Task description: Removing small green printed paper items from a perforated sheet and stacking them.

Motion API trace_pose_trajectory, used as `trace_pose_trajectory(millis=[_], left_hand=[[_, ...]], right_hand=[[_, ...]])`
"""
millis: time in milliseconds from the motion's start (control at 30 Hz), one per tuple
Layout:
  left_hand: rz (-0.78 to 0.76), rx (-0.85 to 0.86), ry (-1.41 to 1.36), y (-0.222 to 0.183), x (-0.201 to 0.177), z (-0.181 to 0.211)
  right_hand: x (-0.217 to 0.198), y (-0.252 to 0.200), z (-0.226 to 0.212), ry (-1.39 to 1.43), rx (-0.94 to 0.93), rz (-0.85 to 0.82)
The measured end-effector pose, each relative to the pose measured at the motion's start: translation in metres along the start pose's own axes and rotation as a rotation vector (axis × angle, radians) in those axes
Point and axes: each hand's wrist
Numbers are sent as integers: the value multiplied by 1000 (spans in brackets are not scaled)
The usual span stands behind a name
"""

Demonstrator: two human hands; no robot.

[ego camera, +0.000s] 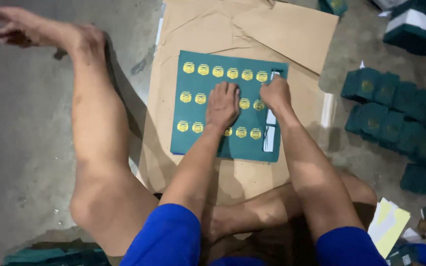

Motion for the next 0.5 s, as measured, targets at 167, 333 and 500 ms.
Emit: trace_pose_trajectory(millis=[167,333,500], left_hand=[[-34,16,17,-1,7,0],[-20,29,45,2,-1,2],[-54,4,2,0,3,-5]], right_hand=[[4,16,-5,195,173,6],[18,31,-5,234,264,40],[16,24,-9,108,279,91]])
Point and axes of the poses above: each hand's wrist, its own y-axis towards the middle knuckle, its own x-axis out of the palm, z = x × y, and after that the axes turned 2 degrees about y, right-handed
